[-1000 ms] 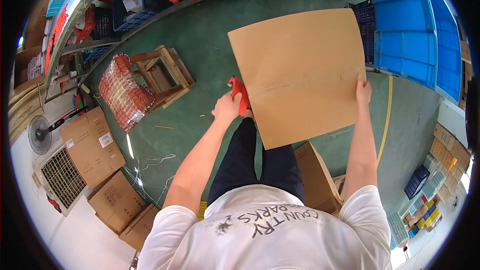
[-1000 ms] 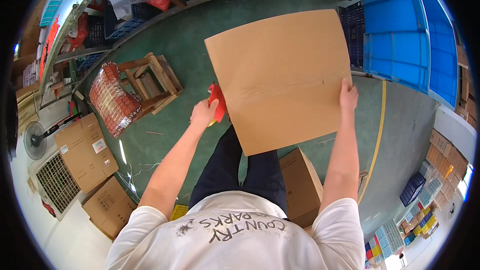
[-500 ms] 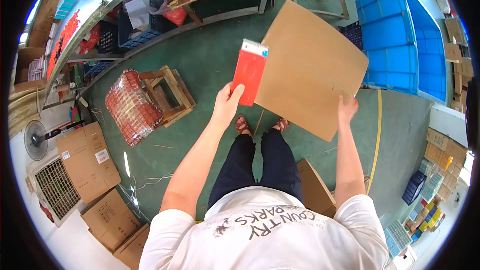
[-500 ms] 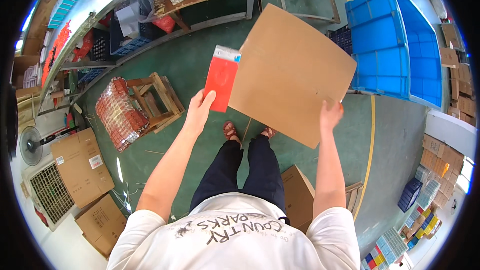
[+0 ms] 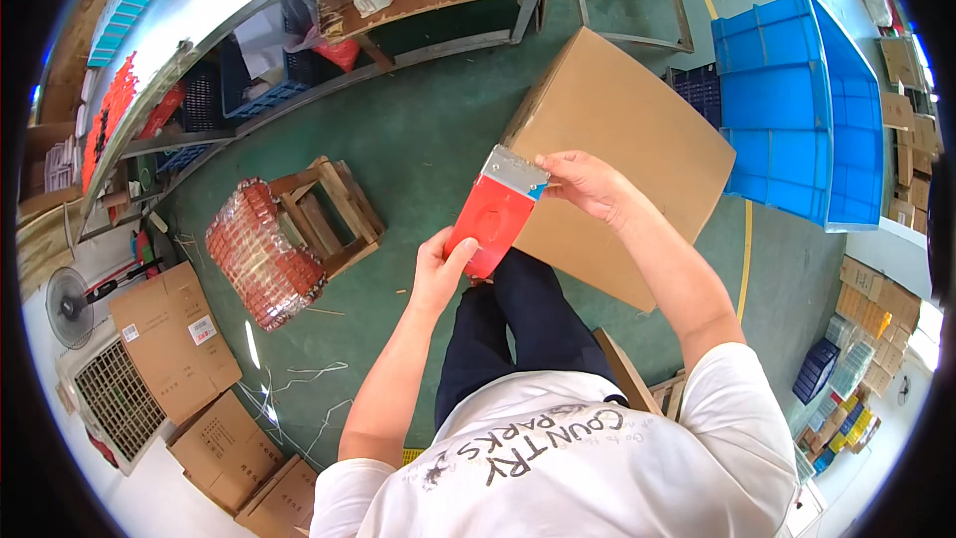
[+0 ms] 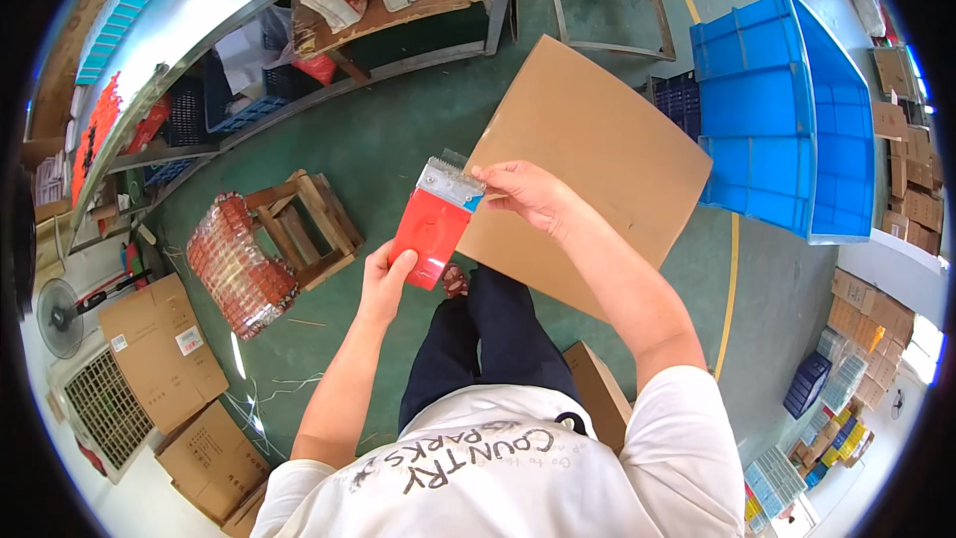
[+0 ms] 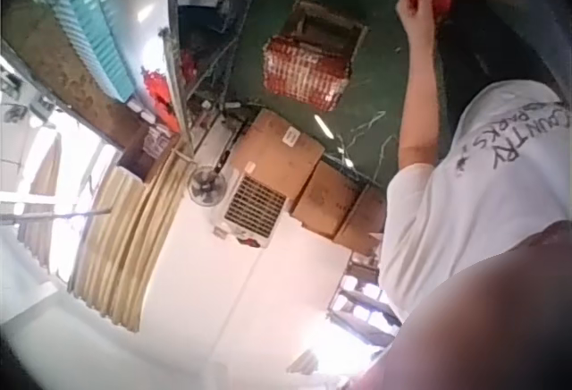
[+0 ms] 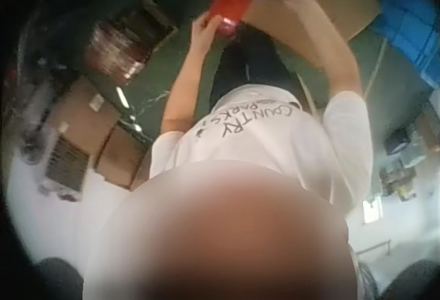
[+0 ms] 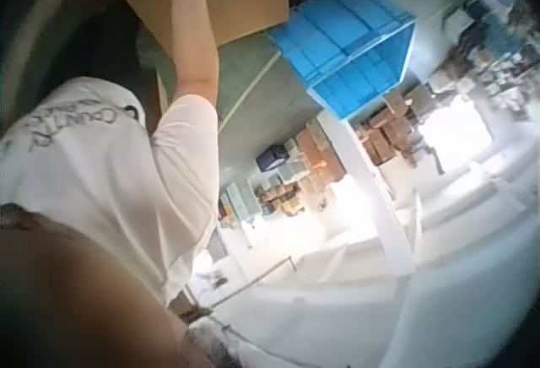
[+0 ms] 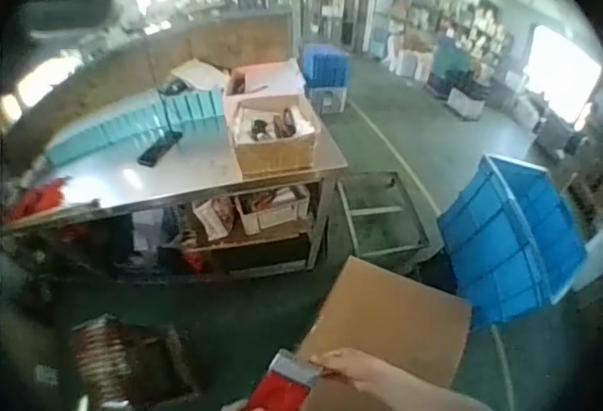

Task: Assemble a flat cardboard box, seal the bottom with packing tape, and write markings on the exterior with a marker.

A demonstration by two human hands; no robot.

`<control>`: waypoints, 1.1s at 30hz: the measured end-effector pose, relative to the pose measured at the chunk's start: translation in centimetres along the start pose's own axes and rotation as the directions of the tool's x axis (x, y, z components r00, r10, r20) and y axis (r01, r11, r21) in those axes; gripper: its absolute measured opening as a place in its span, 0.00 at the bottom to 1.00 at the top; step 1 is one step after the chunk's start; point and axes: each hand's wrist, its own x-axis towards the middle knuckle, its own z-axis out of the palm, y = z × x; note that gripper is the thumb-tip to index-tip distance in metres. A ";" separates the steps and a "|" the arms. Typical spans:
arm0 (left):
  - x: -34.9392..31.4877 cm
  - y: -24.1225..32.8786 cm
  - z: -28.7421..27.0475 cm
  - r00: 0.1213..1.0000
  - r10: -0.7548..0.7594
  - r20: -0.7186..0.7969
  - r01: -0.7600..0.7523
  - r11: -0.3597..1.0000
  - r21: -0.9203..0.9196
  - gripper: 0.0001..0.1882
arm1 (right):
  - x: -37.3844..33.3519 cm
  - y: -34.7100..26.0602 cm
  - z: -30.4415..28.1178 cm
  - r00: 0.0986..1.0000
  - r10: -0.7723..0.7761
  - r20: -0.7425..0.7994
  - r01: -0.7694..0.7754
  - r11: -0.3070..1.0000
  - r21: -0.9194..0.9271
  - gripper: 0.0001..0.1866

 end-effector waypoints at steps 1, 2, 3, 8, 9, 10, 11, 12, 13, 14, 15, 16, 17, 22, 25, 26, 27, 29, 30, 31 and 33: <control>0.5 0.2 0.3 0.999 -0.048 0.011 0.048 0.999 -0.013 0.11 | 0.7 -0.3 -0.5 1.000 0.008 -0.004 -0.008 1.000 0.005 0.15; 1.2 0.4 0.8 0.996 -0.092 0.019 0.093 0.995 -0.028 0.12 | 1.5 -0.9 -1.1 0.995 -0.030 -0.095 0.020 0.994 -0.111 0.14; 2.0 0.7 1.2 0.995 -0.098 0.017 0.099 0.995 -0.031 0.12 | 2.3 -1.5 -1.6 0.981 -0.078 -0.179 0.036 0.973 -0.228 0.13; 5.7 1.3 3.2 0.995 0.095 -0.011 -0.065 0.756 0.651 0.19 | 8.4 -9.6 -10.5 0.712 -0.611 -0.347 -0.001 0.493 -0.870 0.12; 6.7 1.4 3.7 0.996 0.087 -0.005 -0.063 0.757 0.650 0.19 | 9.6 -11.9 -12.7 0.664 -0.675 -0.322 -0.125 0.324 -0.938 0.13; 7.8 1.6 4.3 0.993 0.110 -0.030 -0.065 0.758 0.649 0.20 | 11.0 -12.8 -13.8 0.616 -0.730 -0.298 -0.138 0.272 -0.952 0.14; 8.8 1.8 5.1 0.990 0.131 -0.057 -0.063 0.759 0.648 0.21 | 12.2 -13.2 -14.7 0.568 -0.778 -0.267 -0.154 0.218 -0.964 0.15; 10.0 2.3 5.9 0.990 0.124 -0.064 -0.054 0.762 0.646 0.21 | 13.0 -13.9 -15.0 0.576 -0.773 -0.265 -0.154 0.216 -0.964 0.15; 11.5 3.0 6.9 0.991 0.110 -0.077 -0.035 0.768 0.640 0.21 | 13.8 -14.6 -15.3 0.543 -0.765 -0.347 -0.200 0.284 -0.938 0.16; 12.6 3.2 7.5 0.991 0.094 -0.095 -0.012 0.773 0.634 0.21 | 14.9 -15.0 -15.4 0.510 -0.748 -0.424 -0.241 0.348 -0.906 0.16; 13.4 3.2 8.0 0.991 0.090 -0.103 -0.004 0.775 0.632 0.21 | 15.6 -15.6 -16.4 0.550 -0.669 -0.501 -0.326 0.381 -0.866 0.18; 14.1 3.1 8.2 0.992 0.043 -0.114 0.040 0.768 0.639 0.21 | 16.4 -15.6 -17.2 0.558 -0.665 -0.496 -0.324 0.375 -0.869 0.18; 14.5 3.0 8.5 0.993 -0.005 -0.118 0.081 0.760 0.645 0.21 | 17.3 -14.8 -18.9 0.597 -0.594 -0.540 -0.353 0.409 -0.841 0.18; 6.9 1.2 2.5 0.973 -0.107 -0.206 0.215 0.755 0.620 0.21 | 18.7 -12.9 -21.2 0.674 -0.440 -0.593 -0.255 0.615 -0.746 0.20; -1.8 1.5 -3.2 0.869 -0.356 -0.344 0.494 0.589 0.639 0.22 | 18.9 -13.0 -22.2 0.737 -0.371 -0.564 -0.179 0.698 -0.694 0.17; -4.1 1.5 -4.3 0.824 -0.400 -0.402 0.566 0.536 0.627 0.22 | 19.2 -13.4 -21.5 0.778 -0.316 -0.543 -0.153 0.743 -0.652 0.16; -4.9 1.2 -4.5 0.811 -0.404 -0.423 0.585 0.530 0.614 0.22 | 18.8 -13.3 -20.7 0.801 -0.299 -0.518 -0.094 0.792 -0.603 0.16; -6.5 0.5 -4.7 0.786 -0.435 -0.440 0.616 0.489 0.617 0.23 | 18.6 -13.5 -21.5 0.828 -0.276 -0.488 -0.074 0.810 -0.582 0.16; -6.7 -0.2 -4.5 0.772 -0.440 -0.459 0.634 0.485 0.602 0.23 | 18.6 -13.5 -21.9 0.845 -0.259 -0.469 -0.055 0.829 -0.556 0.16; -6.0 -1.2 -4.2 0.819 -0.378 -0.431 0.572 0.487 0.660 0.24 | 18.6 -13.6 -22.3 0.857 -0.248 -0.453 -0.058 0.825 -0.562 0.16; -4.7 -3.6 -3.7 0.863 -0.282 -0.419 0.505 0.505 0.700 0.24 | 18.8 -13.9 -22.4 0.843 -0.190 -0.503 -0.163 0.801 -0.576 0.18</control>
